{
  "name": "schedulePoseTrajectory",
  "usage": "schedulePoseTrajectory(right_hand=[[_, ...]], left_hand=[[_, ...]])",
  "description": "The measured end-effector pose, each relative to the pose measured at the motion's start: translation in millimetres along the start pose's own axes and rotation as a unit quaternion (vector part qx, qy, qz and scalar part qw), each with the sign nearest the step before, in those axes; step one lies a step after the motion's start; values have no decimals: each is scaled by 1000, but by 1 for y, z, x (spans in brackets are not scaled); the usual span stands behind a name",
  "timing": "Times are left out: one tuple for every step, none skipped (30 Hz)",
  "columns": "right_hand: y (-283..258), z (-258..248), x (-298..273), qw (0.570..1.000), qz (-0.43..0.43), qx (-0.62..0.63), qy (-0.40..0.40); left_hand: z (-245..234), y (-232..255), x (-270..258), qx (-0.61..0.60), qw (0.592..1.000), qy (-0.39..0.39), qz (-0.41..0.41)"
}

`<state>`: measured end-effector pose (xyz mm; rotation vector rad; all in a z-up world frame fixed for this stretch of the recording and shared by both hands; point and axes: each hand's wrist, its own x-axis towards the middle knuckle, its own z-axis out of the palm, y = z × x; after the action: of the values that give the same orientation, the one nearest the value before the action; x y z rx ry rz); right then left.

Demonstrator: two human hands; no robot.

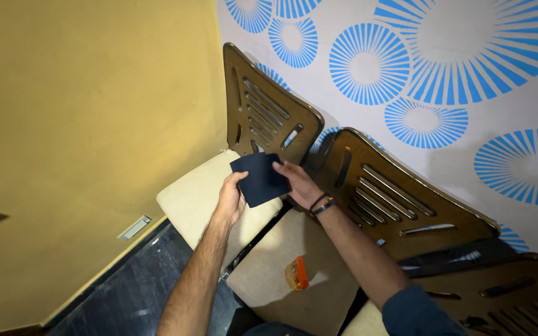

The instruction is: The person cleans a wooden chair by hand using a dark cloth and a spray bottle of liquid, wiping the frame, legs, and the decorative backrest before placing it in a row with other chairs.

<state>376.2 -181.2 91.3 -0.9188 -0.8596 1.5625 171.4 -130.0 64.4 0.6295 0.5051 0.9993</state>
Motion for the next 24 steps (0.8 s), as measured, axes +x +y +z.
schedulePoseTrajectory(right_hand=[[-4, 6, 6, 1000, 9, 13, -24], [-5, 10, 13, 1000, 13, 3, -27], [-5, 13, 21, 999, 17, -6, -29], [-5, 13, 28, 999, 21, -15, -31], [-6, 14, 35, 999, 21, -20, -30], [-7, 14, 41, 999, 20, -24, -28], [-5, 17, 45, 999, 21, -27, -29], [-3, 19, 49, 999, 16, -22, -25], [-2, 21, 50, 1000, 8, -16, -18], [-2, 24, 52, 1000, 1, -10, -12], [-2, 26, 51, 1000, -2, 1, 0], [-2, 28, 49, 1000, -5, 12, 12], [-3, 30, 45, 999, -8, 23, 27], [-5, 32, 41, 998, 2, 42, 39], [-6, 34, 37, 997, 12, 59, 51], [-7, 36, 34, 995, 22, 77, 63], [-8, 37, 30, 994, 10, 90, 58], [-8, 38, 28, 993, -3, 103, 53], [-7, 39, 25, 992, -15, 115, 48], [-5, 40, 21, 991, -12, 125, 52], [-4, 43, 19, 989, -10, 135, 56], [-2, 46, 17, 988, -9, 145, 60], [1, 48, 16, 987, -18, 147, 66], [4, 51, 16, 986, -27, 150, 73]], left_hand=[[1, 4, 1, 9, 1000, 11, 0], [2, 8, 3, 18, 1000, 22, -1], [3, 12, 6, 26, 999, 34, -2], [2, 17, 7, 36, 999, 28, 3], [1, 24, 9, 47, 999, 22, 9], [0, 30, 13, 57, 998, 16, 15], [-1, 34, 14, 75, 997, 16, 21], [-1, 36, 17, 92, 995, 16, 28], [-2, 40, 20, 111, 993, 14, 32], [-4, 44, 21, 122, 992, 16, 31], [-6, 47, 23, 132, 991, 15, 28], [-8, 48, 26, 143, 989, 15, 26], [-12, 47, 29, 149, 988, 12, 27], [-16, 47, 32, 154, 988, 9, 29], [-21, 47, 35, 159, 987, 7, 30], [-26, 46, 36, 161, 986, -3, 37], [-30, 45, 36, 163, 986, -13, 44], [-32, 44, 34, 164, 985, -23, 51], [-32, 44, 30, 167, 985, -14, 44], [-32, 46, 24, 171, 985, -6, 36], [-31, 51, 19, 176, 984, 2, 30], [-29, 56, 14, 181, 983, 2, 26], [-27, 60, 8, 187, 982, 2, 21], [-27, 65, 2, 193, 981, 2, 17]])
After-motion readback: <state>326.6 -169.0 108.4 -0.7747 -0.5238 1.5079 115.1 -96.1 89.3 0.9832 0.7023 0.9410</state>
